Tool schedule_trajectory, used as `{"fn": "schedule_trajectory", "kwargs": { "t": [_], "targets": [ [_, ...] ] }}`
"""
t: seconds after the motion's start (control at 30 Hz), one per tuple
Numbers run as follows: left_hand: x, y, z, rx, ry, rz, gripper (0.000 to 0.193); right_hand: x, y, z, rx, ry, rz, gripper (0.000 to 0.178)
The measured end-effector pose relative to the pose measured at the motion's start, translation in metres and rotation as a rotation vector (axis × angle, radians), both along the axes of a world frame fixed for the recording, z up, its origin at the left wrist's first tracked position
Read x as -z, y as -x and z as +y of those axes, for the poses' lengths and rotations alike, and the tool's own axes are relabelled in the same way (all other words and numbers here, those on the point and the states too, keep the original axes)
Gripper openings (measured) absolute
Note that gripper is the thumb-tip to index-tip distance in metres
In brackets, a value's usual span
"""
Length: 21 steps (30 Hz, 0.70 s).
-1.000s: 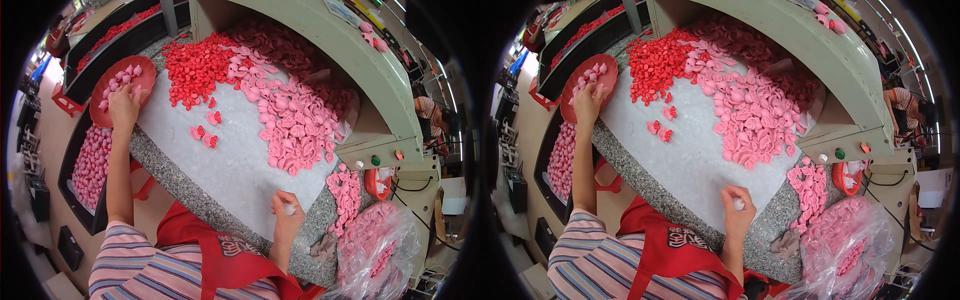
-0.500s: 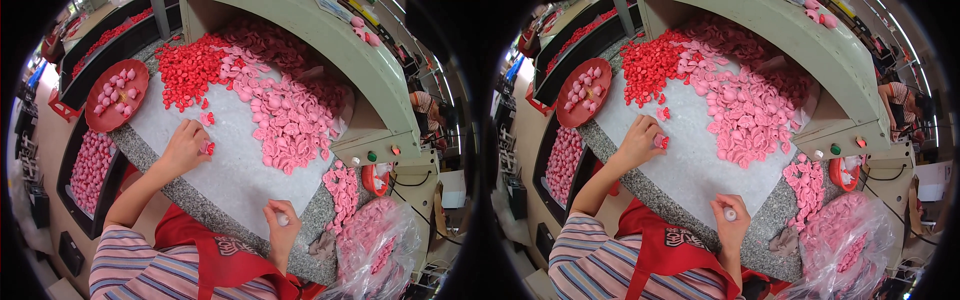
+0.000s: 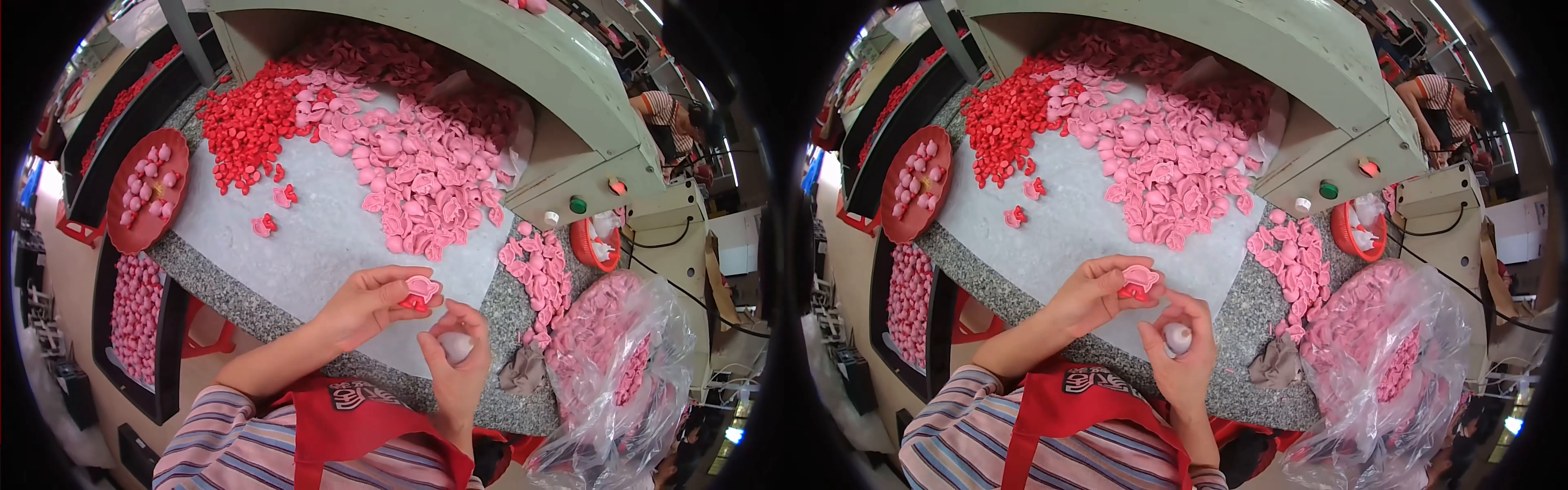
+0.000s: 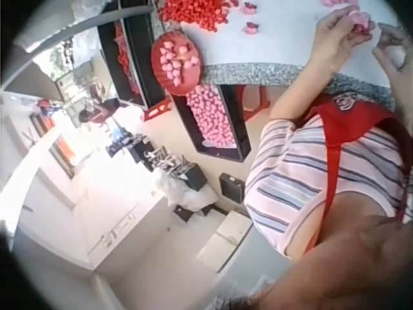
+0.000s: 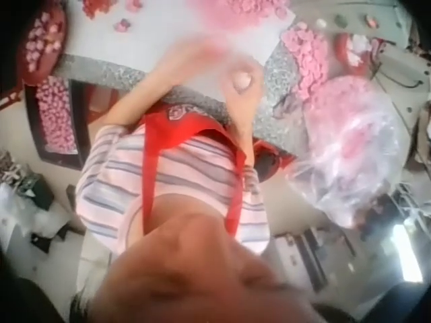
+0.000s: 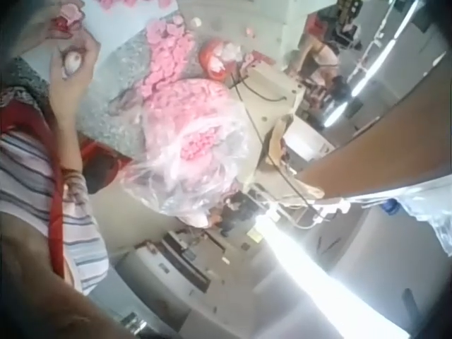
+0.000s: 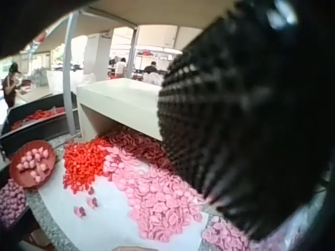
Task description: Assembling pink plastic toy components at a factory workbench using a handheld glue dispenser.
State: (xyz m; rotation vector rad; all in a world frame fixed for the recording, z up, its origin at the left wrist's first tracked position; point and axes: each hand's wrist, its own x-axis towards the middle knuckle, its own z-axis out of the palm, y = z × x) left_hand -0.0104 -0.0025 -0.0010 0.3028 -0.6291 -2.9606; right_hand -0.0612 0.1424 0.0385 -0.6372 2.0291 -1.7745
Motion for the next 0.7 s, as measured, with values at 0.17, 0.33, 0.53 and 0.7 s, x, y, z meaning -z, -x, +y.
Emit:
{"fn": "schedule_trajectory", "kwargs": {
  "t": [0.17,0.33,0.53,0.7],
  "targets": [
    [0.000,0.000,0.001,0.062,-0.012,-0.113,0.042,-0.005,0.006,0.009,0.121,0.004,0.010,0.047],
    [-0.007,-0.002,-0.001,0.152,-0.116,-0.201,0.043,-0.005,-0.002,0.026,0.273,0.063,0.153,0.035],
    [-0.020,-0.010,0.000,0.099,-0.006,-0.197,0.039,-0.017,-0.005,0.018,0.150,0.039,0.713,0.027],
    [-0.024,-0.011,0.000,0.121,-0.019,-0.152,0.036,-0.021,-0.006,0.014,0.114,0.035,0.717,0.025]
  ]
}}
